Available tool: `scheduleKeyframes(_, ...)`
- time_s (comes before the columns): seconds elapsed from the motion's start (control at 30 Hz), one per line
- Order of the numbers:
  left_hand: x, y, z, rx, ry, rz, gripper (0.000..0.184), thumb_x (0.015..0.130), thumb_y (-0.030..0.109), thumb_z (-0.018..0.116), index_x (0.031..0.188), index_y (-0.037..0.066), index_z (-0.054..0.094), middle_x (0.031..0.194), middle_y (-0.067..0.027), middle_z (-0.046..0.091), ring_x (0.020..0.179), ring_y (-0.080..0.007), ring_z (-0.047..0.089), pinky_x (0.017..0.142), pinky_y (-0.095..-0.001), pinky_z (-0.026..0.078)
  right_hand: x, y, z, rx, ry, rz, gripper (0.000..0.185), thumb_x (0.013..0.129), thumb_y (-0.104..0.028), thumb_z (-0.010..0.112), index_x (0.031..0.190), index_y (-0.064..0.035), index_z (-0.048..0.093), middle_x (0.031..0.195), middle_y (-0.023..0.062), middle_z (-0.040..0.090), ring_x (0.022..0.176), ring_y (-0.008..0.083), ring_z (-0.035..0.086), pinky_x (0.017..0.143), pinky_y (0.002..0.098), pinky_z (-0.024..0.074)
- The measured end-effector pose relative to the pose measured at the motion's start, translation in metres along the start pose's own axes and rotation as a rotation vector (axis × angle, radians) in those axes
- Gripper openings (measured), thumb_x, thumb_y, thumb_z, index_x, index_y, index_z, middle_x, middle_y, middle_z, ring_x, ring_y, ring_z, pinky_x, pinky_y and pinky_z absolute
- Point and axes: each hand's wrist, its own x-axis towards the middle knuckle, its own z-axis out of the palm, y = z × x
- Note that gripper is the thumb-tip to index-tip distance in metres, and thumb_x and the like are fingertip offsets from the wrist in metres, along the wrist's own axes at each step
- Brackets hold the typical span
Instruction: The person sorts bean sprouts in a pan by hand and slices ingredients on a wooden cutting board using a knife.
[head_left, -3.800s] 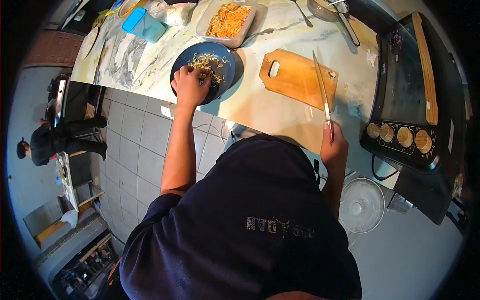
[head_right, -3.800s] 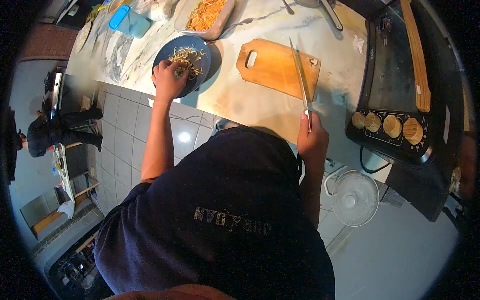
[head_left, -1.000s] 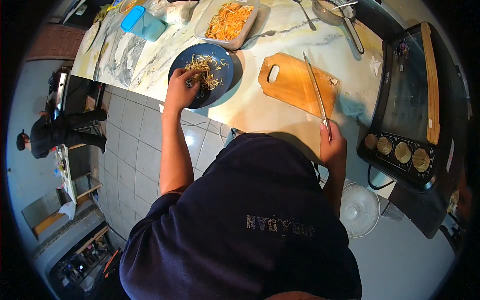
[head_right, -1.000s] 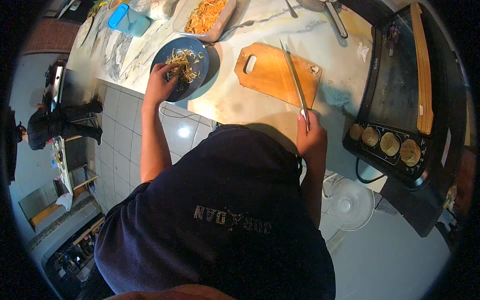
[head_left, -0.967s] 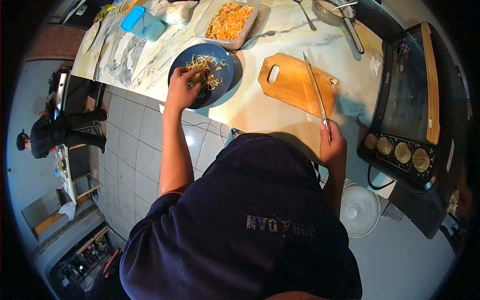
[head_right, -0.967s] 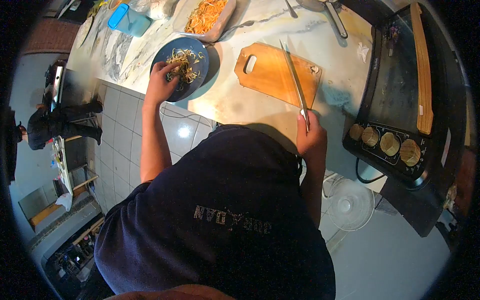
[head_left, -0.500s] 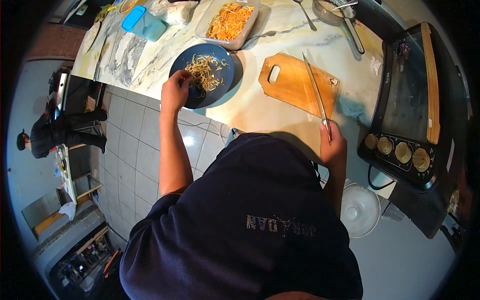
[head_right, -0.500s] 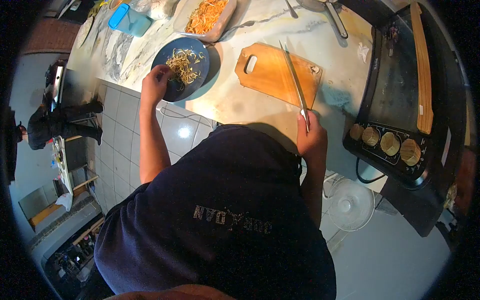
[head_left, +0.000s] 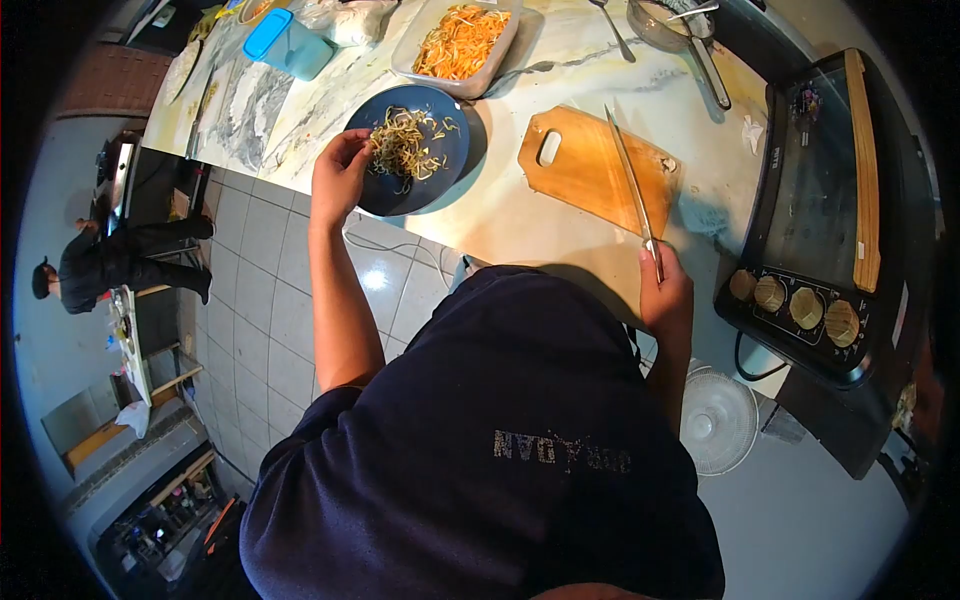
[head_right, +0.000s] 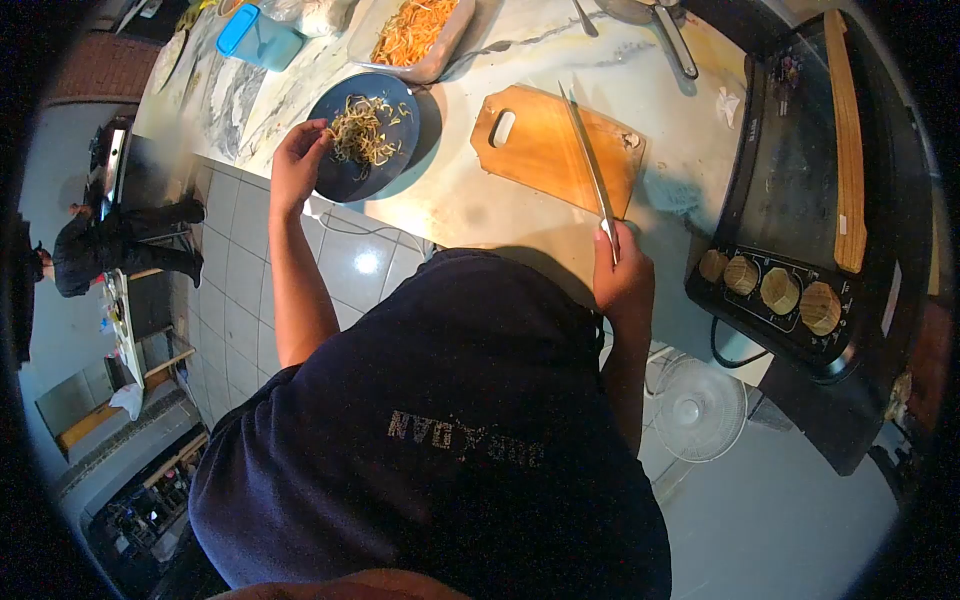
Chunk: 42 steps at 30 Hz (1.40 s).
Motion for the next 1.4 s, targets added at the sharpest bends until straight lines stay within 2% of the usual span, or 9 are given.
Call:
scheduleKeyframes(0.33, -0.001, 0.006, -0.001, -0.039, -0.047, -0.004, 0.023, 0.09, 0.0, 0.063, 0.113, -0.003, 0.061, 0.1, -0.005, 0.068, 0.093, -0.0107, 0.063, 0.085, -0.0242, 0.048, -0.001, -0.001, 0.001, 0.02, -0.012, 0.0, 0.023, 0.095, -0.023, 0.055, 0.107, -0.0038, 0.063, 0.083, 0.0231, 0.065, 0.078, 0.0403, 0.066, 0.065, 0.0417, 0.0503)
scheduleKeyframes(0.63, -0.002, 0.008, 0.001, -0.044, -0.037, 0.027, 0.028, 0.089, -0.001, 0.064, 0.116, -0.003, 0.059, 0.102, -0.0068, 0.068, 0.098, -0.0128, 0.064, 0.088, -0.0247, 0.049, -0.001, 0.002, 0.002, 0.019, -0.009, 0.002, 0.023, 0.095, -0.023, 0.055, 0.107, -0.0044, 0.063, 0.084, 0.0228, 0.065, 0.081, 0.0407, 0.066, 0.067, 0.0419, 0.051)
scheduleKeyframes(0.7, -0.003, 0.011, 0.0, 0.087, -0.039, -0.032, 0.035, 0.089, -0.003, 0.064, 0.123, -0.004, 0.055, 0.113, -0.0108, 0.065, 0.106, -0.0171, 0.064, 0.091, -0.0278, 0.05, -0.001, 0.002, 0.002, 0.014, -0.008, 0.002, 0.023, 0.095, -0.023, 0.055, 0.107, -0.0046, 0.063, 0.084, 0.0227, 0.065, 0.08, 0.0407, 0.066, 0.066, 0.042, 0.0509)
scheduleKeyframes(0.8, -0.003, 0.008, 0.0, 0.041, -0.021, 0.001, 0.039, 0.088, -0.005, 0.063, 0.125, -0.005, 0.053, 0.119, -0.0129, 0.061, 0.107, -0.019, 0.064, 0.09, -0.0278, 0.051, -0.002, -0.001, 0.001, 0.032, -0.023, 0.037, 0.023, 0.095, -0.024, 0.056, 0.107, -0.0047, 0.063, 0.083, 0.0226, 0.065, 0.079, 0.0403, 0.066, 0.066, 0.042, 0.0507)
scheduleKeyframes(1.13, -0.006, 0.013, 0.002, 0.019, -0.022, 0.006, 0.038, 0.087, -0.005, 0.064, 0.123, -0.005, 0.053, 0.119, -0.0142, 0.06, 0.102, -0.0197, 0.068, 0.085, -0.0276, 0.053, -0.001, -0.002, 0.002, 0.02, -0.017, 0.013, 0.023, 0.095, -0.023, 0.056, 0.106, -0.0041, 0.063, 0.082, 0.0219, 0.065, 0.078, 0.0395, 0.066, 0.064, 0.0415, 0.0501)
scheduleKeyframes(1.23, -0.007, 0.012, 0.002, 0.09, -0.004, -0.03, 0.039, 0.084, 0.0, 0.069, 0.121, -0.003, 0.055, 0.114, -0.0123, 0.064, 0.1, -0.0197, 0.068, 0.083, -0.0279, 0.054, -0.001, 0.001, 0.003, 0.025, -0.007, -0.003, 0.022, 0.095, -0.023, 0.057, 0.105, -0.0039, 0.063, 0.083, 0.022, 0.065, 0.079, 0.0398, 0.066, 0.064, 0.0416, 0.0502)
scheduleKeyframes(1.3, -0.008, 0.014, 0.002, 0.404, -0.002, 0.025, 0.04, 0.08, 0.005, 0.075, 0.116, -0.001, 0.06, 0.103, -0.0117, 0.067, 0.091, -0.0199, 0.07, 0.077, -0.0289, 0.054, -0.001, 0.002, 0.004, 0.019, 0.003, -0.028, 0.022, 0.095, -0.023, 0.057, 0.105, -0.0039, 0.063, 0.083, 0.0221, 0.065, 0.079, 0.0399, 0.066, 0.064, 0.0415, 0.0502)
scheduleKeyframes(1.33, -0.007, 0.016, 0.002, 0.403, -0.002, 0.025, 0.04, 0.08, 0.005, 0.075, 0.116, -0.001, 0.06, 0.103, -0.0117, 0.067, 0.091, -0.0199, 0.07, 0.077, -0.0289, 0.054, 0.0, 0.001, 0.003, 0.019, -0.003, -0.013, 0.022, 0.095, -0.022, 0.057, 0.106, -0.004, 0.063, 0.084, 0.0221, 0.065, 0.079, 0.0401, 0.066, 0.064, 0.0416, 0.0502)
scheduleKeyframes(1.4, -0.003, 0.02, 0.003, 0.674, -0.039, 0.078, 0.038, 0.076, 0.011, 0.076, 0.112, 0.002, 0.064, 0.096, -0.0121, 0.068, 0.083, -0.0234, 0.069, 0.074, -0.0326, 0.053, 0.0, -0.001, 0.002, 0.018, -0.013, 0.0, 0.022, 0.095, -0.022, 0.057, 0.106, -0.0041, 0.063, 0.084, 0.0222, 0.065, 0.079, 0.0402, 0.066, 0.064, 0.0417, 0.0502)
